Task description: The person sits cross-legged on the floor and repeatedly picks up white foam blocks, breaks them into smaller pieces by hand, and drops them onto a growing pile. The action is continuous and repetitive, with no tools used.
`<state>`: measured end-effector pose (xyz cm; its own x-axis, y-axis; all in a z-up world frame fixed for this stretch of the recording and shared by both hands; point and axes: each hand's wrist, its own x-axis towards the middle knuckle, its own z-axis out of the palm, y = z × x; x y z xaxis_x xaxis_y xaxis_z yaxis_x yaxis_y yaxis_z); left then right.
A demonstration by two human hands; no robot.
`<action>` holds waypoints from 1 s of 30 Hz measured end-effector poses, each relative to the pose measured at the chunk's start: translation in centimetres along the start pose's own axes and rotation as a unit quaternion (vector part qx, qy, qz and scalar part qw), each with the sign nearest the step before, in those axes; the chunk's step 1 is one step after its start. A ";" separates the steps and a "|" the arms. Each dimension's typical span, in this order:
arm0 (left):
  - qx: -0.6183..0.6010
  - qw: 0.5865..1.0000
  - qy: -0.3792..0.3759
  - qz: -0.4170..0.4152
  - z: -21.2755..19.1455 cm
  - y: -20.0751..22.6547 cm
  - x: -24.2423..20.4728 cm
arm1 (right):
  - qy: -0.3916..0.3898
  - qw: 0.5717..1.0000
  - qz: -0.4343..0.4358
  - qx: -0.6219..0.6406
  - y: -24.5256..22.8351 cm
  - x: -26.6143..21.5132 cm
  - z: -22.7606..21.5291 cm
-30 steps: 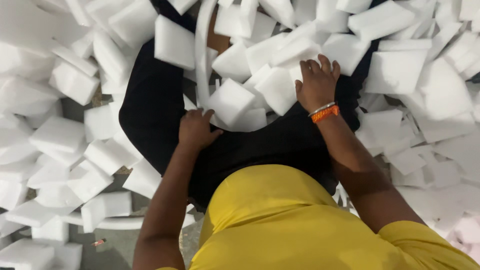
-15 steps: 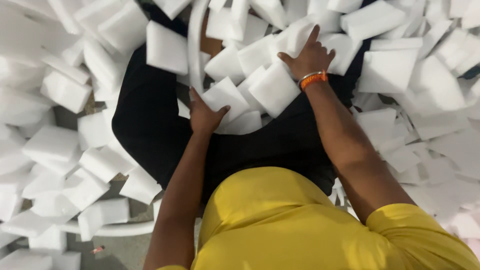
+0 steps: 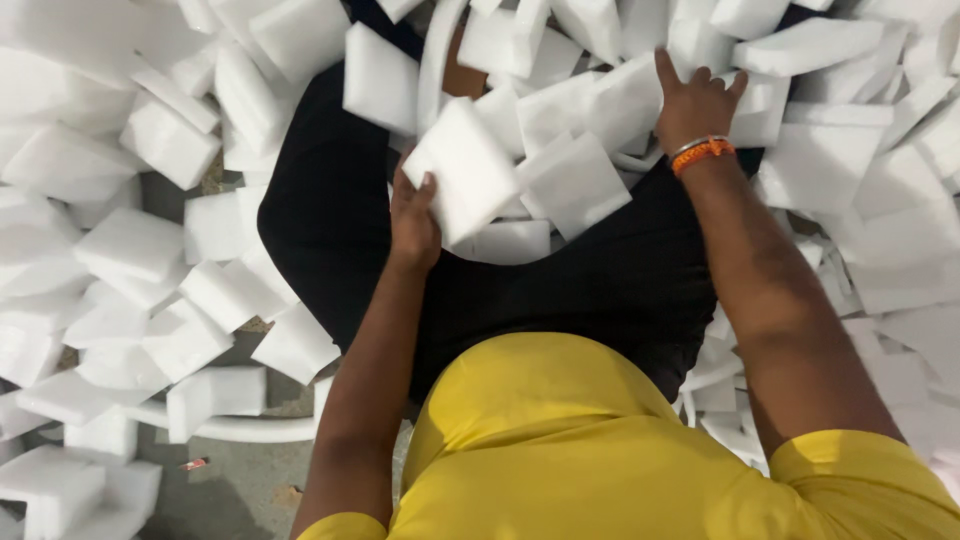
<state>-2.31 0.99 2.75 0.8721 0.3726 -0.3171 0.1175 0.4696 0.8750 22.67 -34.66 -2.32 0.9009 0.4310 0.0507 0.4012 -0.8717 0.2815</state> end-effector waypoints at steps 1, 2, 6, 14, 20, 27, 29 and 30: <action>-0.058 0.998 -0.025 -0.010 -0.4 0.4 -0.3 | 0.031 0.998 -0.031 -0.033 0.3 0.0 0.1; -0.092 0.994 -0.050 -0.011 -0.6 0.8 -0.6 | 0.026 0.999 -0.024 -0.009 0.5 0.2 0.0; -0.159 0.983 -0.080 -0.034 -1.2 1.5 -1.6 | -0.037 0.992 0.046 0.113 1.9 0.1 -2.8; 0.073 0.994 0.066 0.046 0.7 2.0 -1.2 | 0.091 0.741 0.042 0.664 -1.2 -5.1 -12.8; 0.204 0.968 0.090 0.111 4.1 2.4 -2.7 | 0.129 0.645 -0.119 0.743 -10.0 -11.6 -18.8; 0.139 0.964 -0.151 0.171 4.4 3.9 -5.4 | 0.129 0.628 -0.086 0.763 -12.4 -12.5 -20.8; 0.140 0.961 -0.155 0.183 4.7 4.3 -5.8 | 0.113 0.641 -0.076 0.755 -12.4 -12.8 -21.1; 0.119 0.961 -0.158 0.195 5.2 4.5 -5.8 | 0.117 0.631 -0.088 0.762 -12.5 -12.8 -21.3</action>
<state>-4.37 -3.20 10.36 0.9681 0.2038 0.1458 -0.1750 0.1331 0.9755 2.58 -24.33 13.95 0.8426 0.4199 0.3373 0.3457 0.0585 -0.9365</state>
